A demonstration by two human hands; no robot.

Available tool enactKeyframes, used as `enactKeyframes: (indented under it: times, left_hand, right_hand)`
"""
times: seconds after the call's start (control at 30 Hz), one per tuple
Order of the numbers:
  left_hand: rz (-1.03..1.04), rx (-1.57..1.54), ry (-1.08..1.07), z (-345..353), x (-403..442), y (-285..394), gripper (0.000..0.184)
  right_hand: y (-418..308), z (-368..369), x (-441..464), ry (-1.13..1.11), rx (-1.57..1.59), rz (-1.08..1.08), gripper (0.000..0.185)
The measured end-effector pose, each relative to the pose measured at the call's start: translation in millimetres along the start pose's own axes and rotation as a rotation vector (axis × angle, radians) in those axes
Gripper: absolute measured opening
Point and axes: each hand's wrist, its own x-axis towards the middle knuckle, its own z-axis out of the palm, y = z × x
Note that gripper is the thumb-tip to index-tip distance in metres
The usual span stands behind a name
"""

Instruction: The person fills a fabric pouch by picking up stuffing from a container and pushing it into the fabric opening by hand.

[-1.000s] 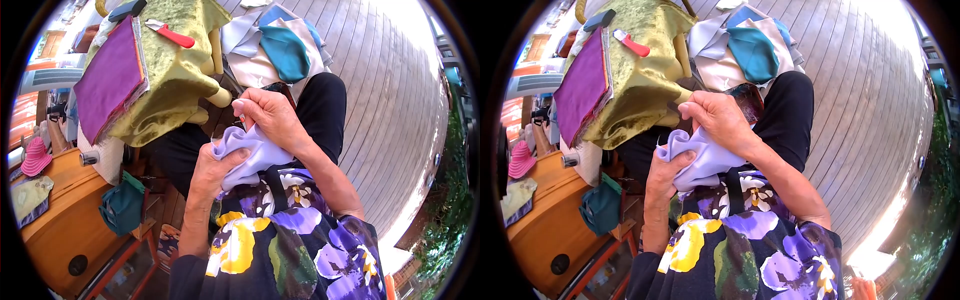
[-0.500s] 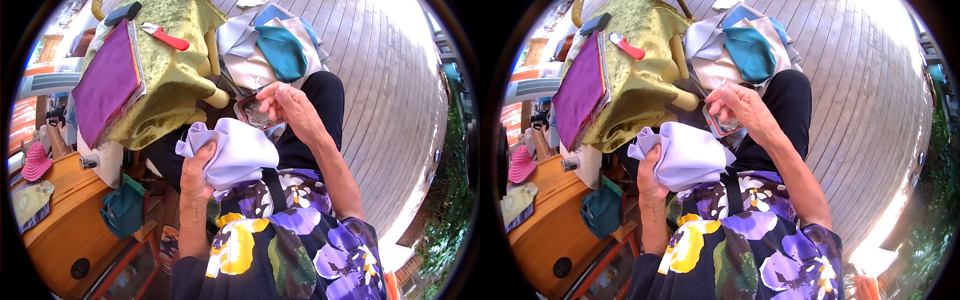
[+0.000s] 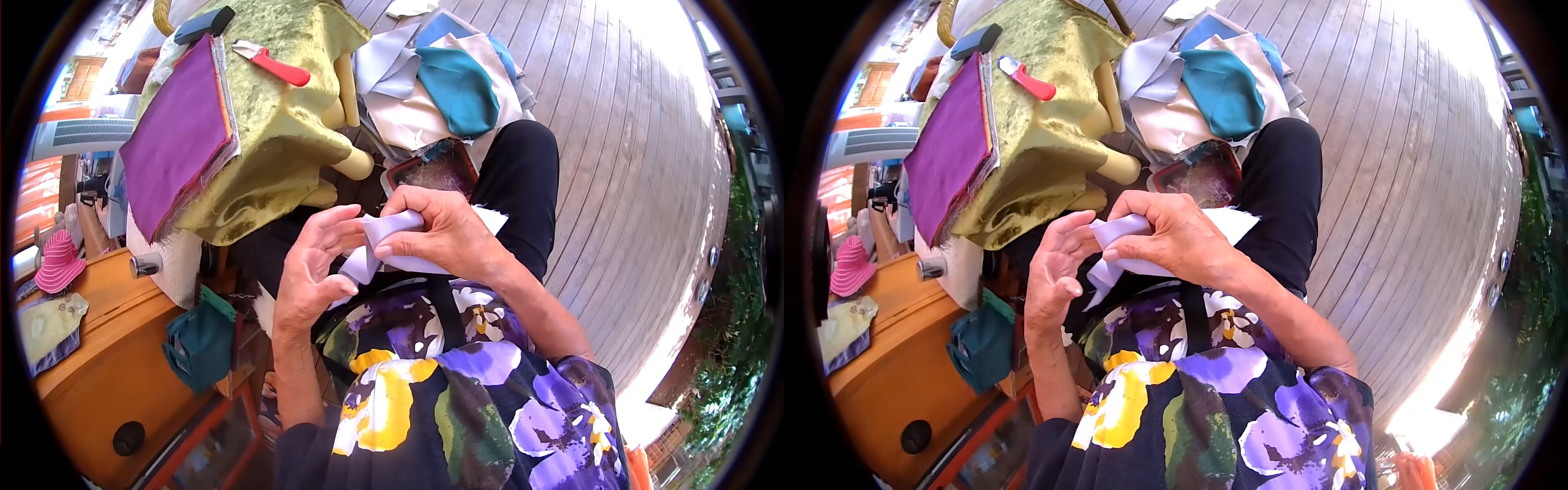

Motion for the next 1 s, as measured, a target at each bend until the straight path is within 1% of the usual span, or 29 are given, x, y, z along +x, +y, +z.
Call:
enactKeyframes:
  times: [0.03,0.07,0.1,0.17,0.2,0.23,0.27,0.3,0.37,0.43,0.5,0.53,0.57,0.67,0.73,0.77,0.83,0.87,0.9,0.97,1.0]
  left_hand:
    - [0.019,0.165,-0.031,4,4,1,0.077]
    - [0.032,0.305,-0.028,5,6,-1,0.069]
    - [0.006,0.312,0.050,12,7,-2,0.056]
    - [-0.033,0.243,0.128,18,10,-2,0.039]
    - [-0.033,0.238,0.127,19,10,-2,0.039]
    - [-0.041,0.204,0.156,20,10,-3,0.032]
    - [-0.049,0.170,0.186,20,10,-3,0.025]
    - [-0.050,0.169,0.187,21,9,-2,0.025]
    - [-0.062,0.185,0.227,25,7,-1,0.019]
    - [-0.055,0.125,0.238,25,6,-4,0.018]
    - [-0.052,0.063,0.243,28,5,-4,0.017]
    - [-0.032,-0.003,0.292,31,4,-2,0.017]
    - [-0.013,-0.069,0.341,33,3,0,0.017]
    - [-0.008,-0.131,0.362,30,3,-1,0.019]
    - [-0.009,-0.164,0.373,29,3,-1,0.021]
    - [-0.014,-0.163,0.367,29,4,-1,0.022]
    - [-0.022,-0.163,0.356,29,5,-3,0.023]
    - [-0.019,-0.164,0.339,28,5,-5,0.024]
    - [-0.015,-0.165,0.322,28,5,-5,0.025]
    - [0.000,-0.101,0.314,34,8,-2,0.026]
    - [0.017,-0.040,0.307,36,9,0,0.026]
  right_hand:
    - [-4,2,2,-0.014,0.004,-0.004,0.016]
    - [-6,3,4,-0.033,-0.047,-0.005,0.016]
    - [-7,4,6,-0.047,-0.100,-0.005,0.016]
    - [-3,3,9,-0.044,-0.061,0.016,0.015]
    - [-2,2,10,-0.006,0.027,0.076,0.017]
    - [-2,1,10,0.032,0.116,0.136,0.020]
    - [-4,0,9,0.061,0.151,0.129,0.016]
    - [-3,0,11,0.060,0.150,0.131,0.016]
    - [1,1,14,0.163,0.256,0.026,0.012]
    - [3,2,15,0.180,0.261,0.040,0.010]
    - [7,0,18,0.252,0.482,0.071,0.012]
    - [8,-7,20,0.311,0.481,0.109,0.015]
    - [12,-13,24,0.355,0.515,0.070,0.016]
    - [20,-22,21,0.366,0.517,0.060,0.017]
    - [22,-19,15,0.267,0.474,0.120,0.019]
    - [26,-17,11,0.170,0.472,0.126,0.024]
    - [16,2,10,0.099,0.521,0.011,0.029]
    - [17,0,9,0.007,0.486,0.034,0.036]
    - [13,6,8,0.016,0.484,0.067,0.029]
    - [21,8,11,0.089,0.423,0.033,0.021]
    - [19,9,12,0.088,0.425,0.032,0.021]
